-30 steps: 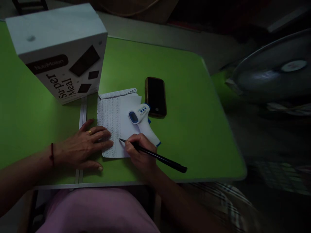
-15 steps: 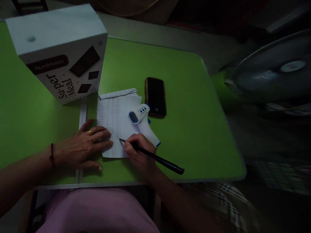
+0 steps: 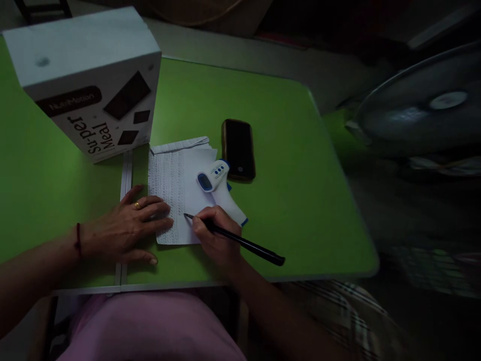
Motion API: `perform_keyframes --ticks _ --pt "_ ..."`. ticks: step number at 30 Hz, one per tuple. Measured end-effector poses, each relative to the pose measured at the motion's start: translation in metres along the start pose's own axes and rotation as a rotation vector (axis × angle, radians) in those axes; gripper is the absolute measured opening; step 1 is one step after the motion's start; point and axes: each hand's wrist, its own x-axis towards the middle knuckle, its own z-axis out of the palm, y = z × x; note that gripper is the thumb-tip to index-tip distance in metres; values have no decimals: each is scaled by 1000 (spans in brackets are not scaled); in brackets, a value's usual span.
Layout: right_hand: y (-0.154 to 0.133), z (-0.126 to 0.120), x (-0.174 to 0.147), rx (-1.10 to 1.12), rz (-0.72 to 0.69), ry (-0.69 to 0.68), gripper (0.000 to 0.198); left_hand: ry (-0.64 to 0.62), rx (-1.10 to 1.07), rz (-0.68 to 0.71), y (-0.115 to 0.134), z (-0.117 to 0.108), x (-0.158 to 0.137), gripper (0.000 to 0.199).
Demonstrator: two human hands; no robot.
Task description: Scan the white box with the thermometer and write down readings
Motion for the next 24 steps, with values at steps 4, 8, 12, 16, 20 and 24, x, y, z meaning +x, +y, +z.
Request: perform_keyframes --ticks 4,8,12,16,20,24 --pt "-2 0 0 1 11 -7 13 -6 -4 -2 1 -1 0 64" --pt "-2 -1 1 -4 15 -20 13 16 -18 9 0 0 0 64" --pt "-2 -1 1 -17 37 -20 12 26 -15 26 -1 2 0 66" --pt "0 -1 -1 10 50 15 10 30 -16 17 -1 1 0 64" --pt "2 -1 -2 1 49 9 10 22 -14 14 0 1 0 65" --pt "1 -1 -1 -4 36 -10 11 14 -10 7 0 1 1 65"
